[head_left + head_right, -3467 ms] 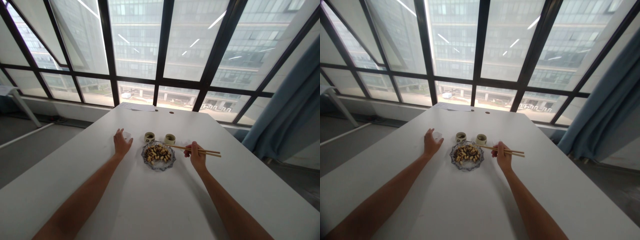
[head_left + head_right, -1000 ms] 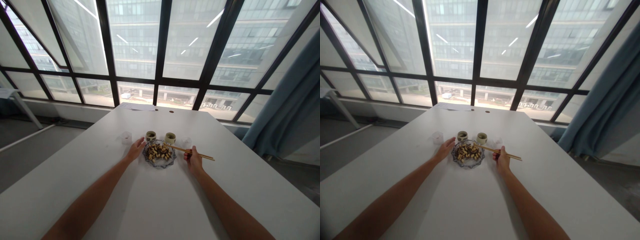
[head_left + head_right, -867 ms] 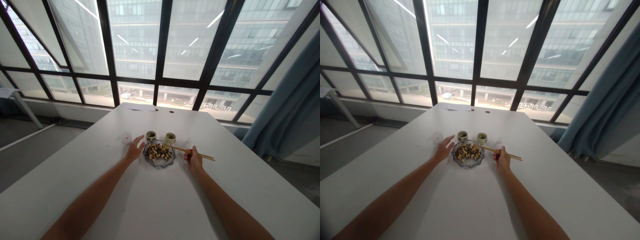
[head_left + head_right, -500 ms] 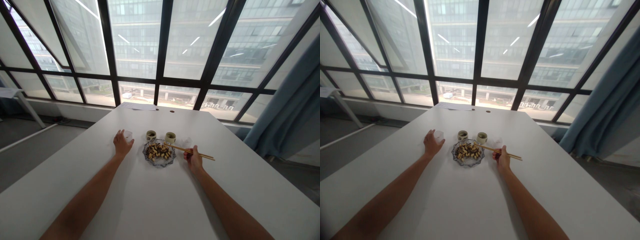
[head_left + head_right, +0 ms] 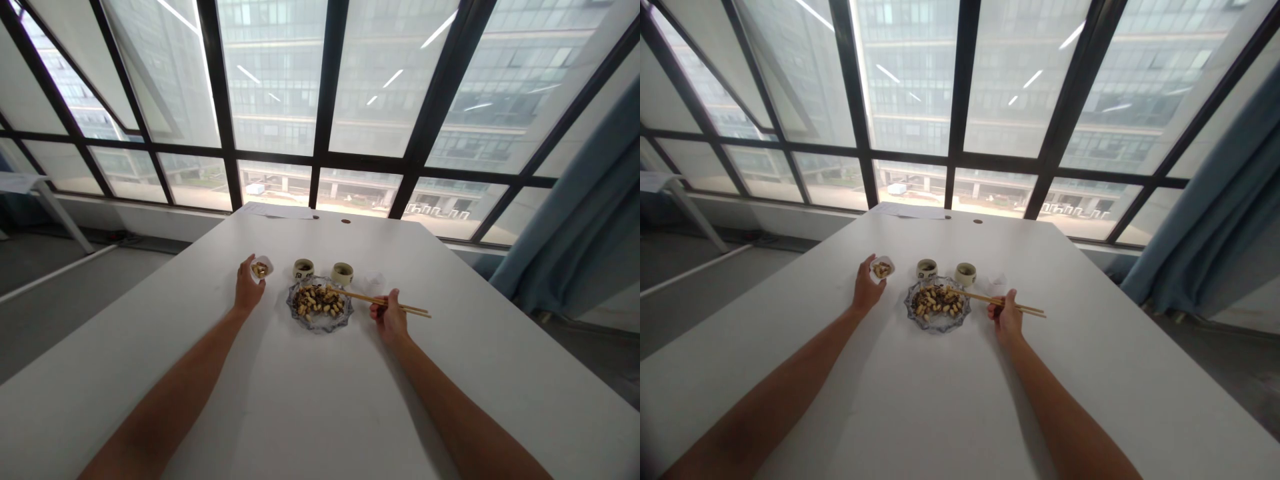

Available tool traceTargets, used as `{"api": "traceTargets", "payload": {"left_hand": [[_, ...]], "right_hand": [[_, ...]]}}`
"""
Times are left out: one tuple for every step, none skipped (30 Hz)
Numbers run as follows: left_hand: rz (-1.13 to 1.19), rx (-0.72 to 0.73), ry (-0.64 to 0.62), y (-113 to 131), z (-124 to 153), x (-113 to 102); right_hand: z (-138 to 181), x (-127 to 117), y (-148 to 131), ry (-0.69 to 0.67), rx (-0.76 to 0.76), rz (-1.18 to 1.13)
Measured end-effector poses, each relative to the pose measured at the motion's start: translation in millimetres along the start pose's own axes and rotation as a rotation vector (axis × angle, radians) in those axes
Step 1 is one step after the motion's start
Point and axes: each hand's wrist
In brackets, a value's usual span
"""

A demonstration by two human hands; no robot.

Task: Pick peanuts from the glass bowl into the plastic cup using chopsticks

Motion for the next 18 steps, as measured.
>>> {"api": "traceTargets", "payload": {"left_hand": [[0.002,0.014,-0.005,2.6,-0.5,-0.6],[0.003,0.021,-0.009,4.6,-0.8,-1.1],[0.003,0.023,-0.011,6.1,-1.2,-1.6],[0.003,0.024,-0.013,7.2,-1.5,-2.0],[0.002,0.023,-0.015,7.9,-1.7,-2.4],[0.001,0.021,-0.018,8.5,-1.9,-2.8],[-0.001,0.018,-0.021,9.1,-2.1,-3.2],[-0.004,0.013,-0.025,9.7,-2.2,-3.5],[-0.006,0.007,-0.031,10.5,-2.3,-3.7],[-0.009,0.002,-0.038,11.5,-2.3,-3.8],[-0.011,-0.002,-0.046,12.6,-2.2,-3.7],[-0.011,-0.004,-0.055,13.8,-1.9,-3.5],[-0.009,-0.005,-0.063,15.1,-1.6,-3.0],[-0.005,-0.009,-0.070,16.4,-1.1,-2.5],[0.002,-0.017,-0.075,17.8,-0.6,-1.9],[0.012,-0.027,-0.079,19.0,-0.1,-1.3],[0.022,-0.039,-0.083,20.1,0.4,-0.8],[0.031,-0.051,-0.086,20.9,0.8,-0.3]], "right_hand": [[-0.4,-0.3,-0.1,0.001,-0.001,-0.002],[-0.7,-0.6,-0.2,0.003,-0.002,-0.004],[-0.8,-0.7,-0.4,0.006,-0.001,-0.005],[-0.9,-0.8,-0.6,0.009,0.001,-0.005],[-0.8,-0.9,-0.7,0.012,0.003,-0.004],[-0.7,-0.9,-0.8,0.012,0.007,-0.003],[-0.6,-0.9,-0.8,0.011,0.009,-0.002],[-0.5,-0.9,-0.8,0.010,0.011,0.000],[-0.4,-0.8,-0.6,0.009,0.010,0.002],[-0.4,-0.7,-0.5,0.008,0.009,0.006],[-0.5,-0.7,-0.4,0.007,0.010,0.008],[-0.7,-0.6,-0.4,0.007,0.011,0.010],[-0.9,-0.6,-0.7,0.007,0.012,0.007],[-1.2,-0.6,-1.2,0.008,0.014,0.000],[-1.5,-0.7,-2.0,0.011,0.020,-0.011],[-1.8,-0.9,-2.9,0.016,0.029,-0.024],[-2.0,-1.0,-4.0,0.022,0.041,-0.037],[-2.1,-1.1,-5.0,0.028,0.057,-0.050]]}}
Point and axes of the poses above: each hand's wrist, its own z-axis away from the middle knuckle, its own x-axis out of the palm, y = z × x, and after that the axes turned 13 degrees about x, right-handed
